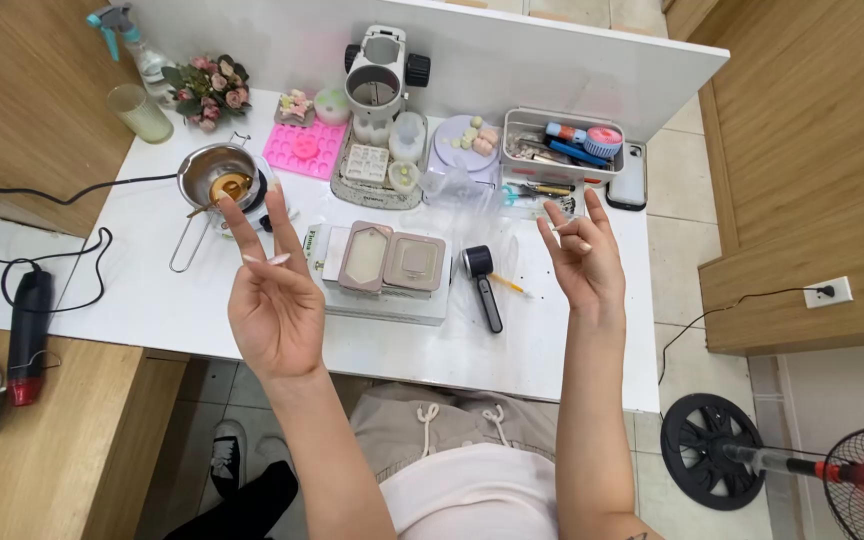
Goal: Heating the surface of wax inside containers using a heat gun to smooth the surface.
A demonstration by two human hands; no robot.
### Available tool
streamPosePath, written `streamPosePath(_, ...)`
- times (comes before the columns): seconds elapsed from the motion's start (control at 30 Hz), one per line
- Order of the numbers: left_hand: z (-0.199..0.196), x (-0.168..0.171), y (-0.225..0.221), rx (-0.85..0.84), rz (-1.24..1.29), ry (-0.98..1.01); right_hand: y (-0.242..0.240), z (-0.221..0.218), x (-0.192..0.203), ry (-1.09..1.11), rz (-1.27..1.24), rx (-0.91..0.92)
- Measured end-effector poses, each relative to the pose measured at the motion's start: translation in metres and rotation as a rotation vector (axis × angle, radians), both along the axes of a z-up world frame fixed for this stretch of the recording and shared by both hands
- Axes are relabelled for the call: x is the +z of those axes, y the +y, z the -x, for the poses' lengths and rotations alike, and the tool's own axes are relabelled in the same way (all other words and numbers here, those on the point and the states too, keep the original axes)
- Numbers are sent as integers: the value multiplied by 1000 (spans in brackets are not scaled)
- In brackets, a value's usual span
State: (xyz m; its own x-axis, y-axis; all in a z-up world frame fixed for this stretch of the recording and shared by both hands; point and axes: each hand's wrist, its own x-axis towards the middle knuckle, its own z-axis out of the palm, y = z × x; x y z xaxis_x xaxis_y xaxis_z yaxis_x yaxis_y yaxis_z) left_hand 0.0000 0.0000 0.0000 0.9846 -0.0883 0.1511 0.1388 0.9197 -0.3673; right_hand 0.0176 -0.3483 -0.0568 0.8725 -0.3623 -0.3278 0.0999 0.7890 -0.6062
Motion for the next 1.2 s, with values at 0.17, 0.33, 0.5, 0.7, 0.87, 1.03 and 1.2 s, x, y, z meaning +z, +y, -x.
streamPosePath(0.17,-2,-4,6,-40,-75,14,-19,-16,-110,111,565,54)
streamPosePath(0.33,-3,-7,1,-73,-101,32,-2,3,-194,656,1599,537)
streamPosePath(0.5,-8,-14,-7,-106,-136,-10,49,21,-229,758,1904,531)
streamPosePath(0.7,-9,-25,-21,-209,-195,5,56,25,-243,733,1927,511)
streamPosePath(0.87,-13,-37,-33,-266,-262,50,27,21,-265,680,1759,646)
streamPosePath(1.03,-19,-41,-45,-306,-287,66,3,45,-238,476,1482,699)
streamPosePath(1.2,-4,-70,-73,-351,-520,134,-50,66,-257,474,1040,316)
